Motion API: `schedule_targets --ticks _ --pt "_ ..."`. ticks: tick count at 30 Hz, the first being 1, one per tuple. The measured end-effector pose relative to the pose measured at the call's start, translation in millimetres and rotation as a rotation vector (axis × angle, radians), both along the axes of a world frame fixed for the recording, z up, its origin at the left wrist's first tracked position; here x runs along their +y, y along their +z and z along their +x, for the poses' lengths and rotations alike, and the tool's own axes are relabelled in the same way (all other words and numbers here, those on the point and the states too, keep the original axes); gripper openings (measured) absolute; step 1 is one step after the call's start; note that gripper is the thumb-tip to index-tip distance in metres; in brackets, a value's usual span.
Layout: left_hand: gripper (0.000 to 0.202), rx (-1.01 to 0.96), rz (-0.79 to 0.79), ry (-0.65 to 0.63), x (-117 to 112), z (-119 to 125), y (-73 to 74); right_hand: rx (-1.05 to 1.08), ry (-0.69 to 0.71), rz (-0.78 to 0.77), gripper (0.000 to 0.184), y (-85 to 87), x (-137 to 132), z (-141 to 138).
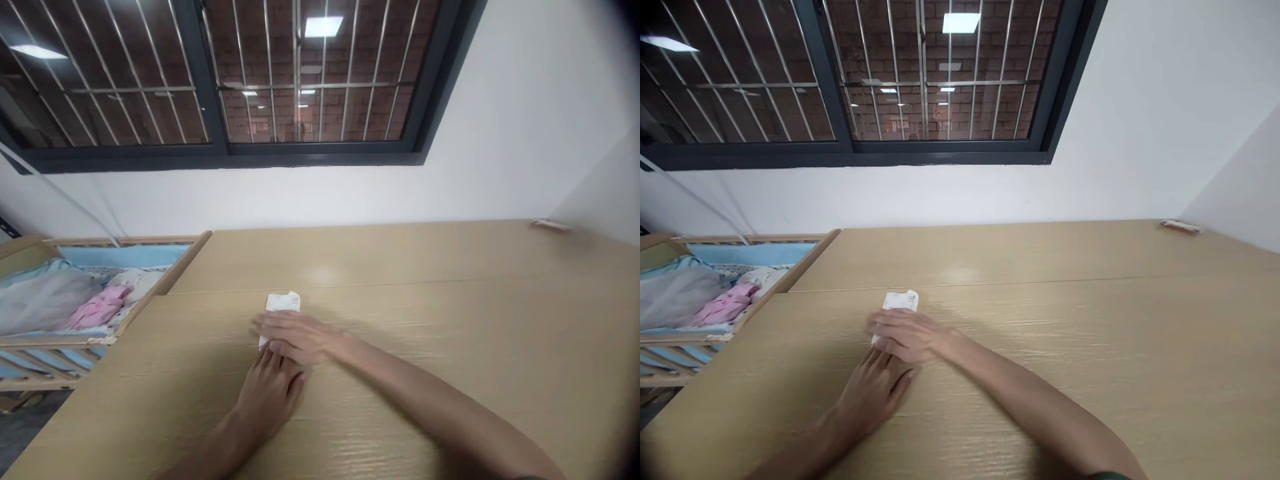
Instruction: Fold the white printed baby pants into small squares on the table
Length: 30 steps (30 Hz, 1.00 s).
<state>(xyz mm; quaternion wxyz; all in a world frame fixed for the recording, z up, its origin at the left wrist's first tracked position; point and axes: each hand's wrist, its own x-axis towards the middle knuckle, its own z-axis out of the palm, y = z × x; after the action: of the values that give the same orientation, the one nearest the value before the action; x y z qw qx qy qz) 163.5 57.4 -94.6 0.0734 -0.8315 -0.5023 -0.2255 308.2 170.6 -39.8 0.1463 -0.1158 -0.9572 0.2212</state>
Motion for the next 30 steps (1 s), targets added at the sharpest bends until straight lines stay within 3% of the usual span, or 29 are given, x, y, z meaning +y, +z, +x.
schedule_targets --ticks 4,8,13,18,21,23,25,30 --pt "0.028 0.017 -0.025 0.008 -0.4 -0.4 -3.8 -0.071 0.046 -0.044 0.051 -14.6 3.9 1.7" --pt "0.056 0.067 0.026 0.025 2.5 -4.2 -9.5 -0.124 -0.077 -0.029 0.056 -24.4 45.1 8.9" --pt "0.060 0.060 0.049 0.013 3.7 -3.7 -15.2 -0.126 -0.166 -0.008 0.061 -30.2 84.7 15.4" --pt "0.045 -0.113 -0.006 0.000 14.8 -19.0 -4.8 -0.088 -0.241 -0.080 0.067 -29.1 79.4 18.2" --pt "0.033 -0.170 -0.039 0.217 27.8 -39.2 3.3 0.054 -0.429 -0.128 0.067 -28.3 73.4 19.1" --pt "0.033 -0.143 -0.075 0.402 35.5 -50.7 5.8 0.193 -0.560 -0.141 0.058 -30.3 71.9 17.6" --pt "0.034 -0.116 -0.158 0.496 41.4 -56.6 6.0 0.283 -0.626 -0.166 0.044 -34.0 71.1 14.2" --pt "0.029 -0.135 -0.328 0.420 51.4 -54.1 5.6 0.273 -0.703 -0.318 0.023 -39.4 63.2 2.5"
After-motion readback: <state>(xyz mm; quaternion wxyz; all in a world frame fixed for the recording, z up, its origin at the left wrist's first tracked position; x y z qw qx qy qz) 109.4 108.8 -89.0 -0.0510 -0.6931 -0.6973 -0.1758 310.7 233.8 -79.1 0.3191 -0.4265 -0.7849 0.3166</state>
